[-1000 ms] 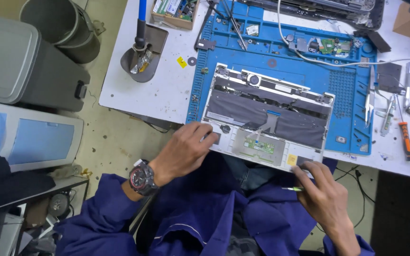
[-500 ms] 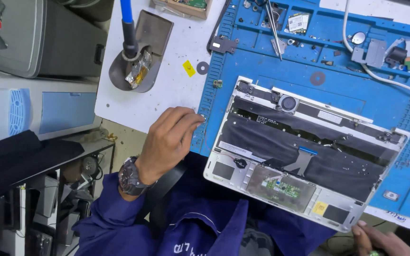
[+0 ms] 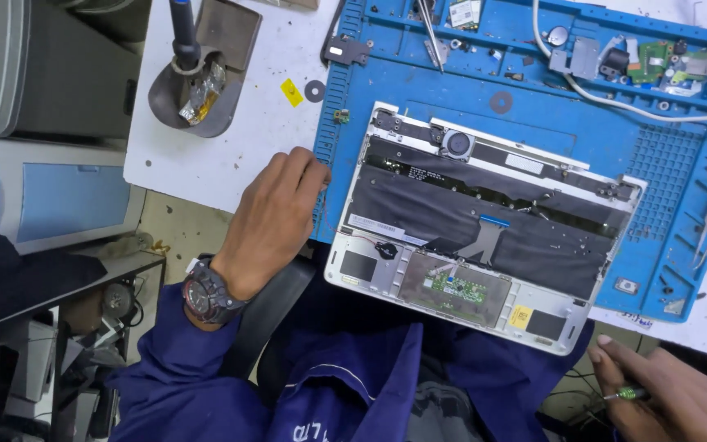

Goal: The person works on a partially disassembled laptop at a workbench, holding the chassis steady with one hand while using a green screwdriver to unscrew and re-tighten screws around the edges of the device. They reposition the laptop and continue driving screws along its sides throughout the clip.

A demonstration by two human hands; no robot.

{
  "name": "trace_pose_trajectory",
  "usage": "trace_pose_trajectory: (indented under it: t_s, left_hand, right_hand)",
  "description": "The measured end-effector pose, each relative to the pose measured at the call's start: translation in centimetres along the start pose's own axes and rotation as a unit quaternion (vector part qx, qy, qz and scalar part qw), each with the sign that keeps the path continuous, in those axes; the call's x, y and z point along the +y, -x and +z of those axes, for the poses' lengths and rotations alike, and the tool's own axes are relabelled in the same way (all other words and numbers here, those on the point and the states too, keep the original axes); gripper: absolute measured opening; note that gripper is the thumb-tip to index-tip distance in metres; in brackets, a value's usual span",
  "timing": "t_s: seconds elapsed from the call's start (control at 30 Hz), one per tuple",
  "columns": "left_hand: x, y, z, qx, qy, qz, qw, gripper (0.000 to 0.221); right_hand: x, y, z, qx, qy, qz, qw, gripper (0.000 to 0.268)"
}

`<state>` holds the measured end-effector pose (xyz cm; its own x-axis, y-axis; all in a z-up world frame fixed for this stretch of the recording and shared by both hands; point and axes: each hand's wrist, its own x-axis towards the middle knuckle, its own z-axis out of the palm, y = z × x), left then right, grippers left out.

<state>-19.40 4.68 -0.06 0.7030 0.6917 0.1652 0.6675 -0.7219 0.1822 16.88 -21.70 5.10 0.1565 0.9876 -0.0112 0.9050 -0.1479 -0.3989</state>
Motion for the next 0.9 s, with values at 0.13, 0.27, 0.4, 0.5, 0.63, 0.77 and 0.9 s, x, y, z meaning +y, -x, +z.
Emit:
trace_pose_trajectory:
  t_s: [0.13,0.27,0.4,0.5,0.63,0.77,0.9]
  left_hand:
    - [0.1,-0.4,-0.2,-0.027,0.009,-0.011,1.000,0.022]
    - [0.3,-0.7,-0.6,-0.034,0.039,-0.022,0.998,0.019]
    - [0.9,-0.9,-1.6,-0.018,0.099,-0.029,0.995,0.036]
    - [0.9,-0.8,-1.3,-0.001,0.132,-0.029,0.991,0.037]
    - [0.9,-0.8,-1.3,0.018,0.145,-0.026,0.989,0.028]
    - [3.4,-0.8,-3.0,0.050,0.259,0.003,0.965,0.017]
    - [8.5,-1.5,-4.9,0.024,0.373,0.107,0.921,0.009]
  right_hand:
    - [1.1,0.3,0.2,-0.022,-0.011,-0.041,0.999,0.023]
    - [1.0,0.2,0.3,0.006,-0.023,-0.087,0.996,0.021]
    - [0.7,-0.2,0.4,0.019,-0.044,-0.097,0.994,0.021]
    - [0.9,-0.3,1.3,0.048,-0.061,-0.111,0.991,0.020]
    - [2.0,-0.2,2.0,0.028,-0.047,-0.115,0.992,0.022]
    - [1.7,-0.7,2.6,0.057,-0.073,-0.026,0.995,0.023]
    - [1.3,-0.7,2.0,0.063,-0.199,0.101,0.973,0.032]
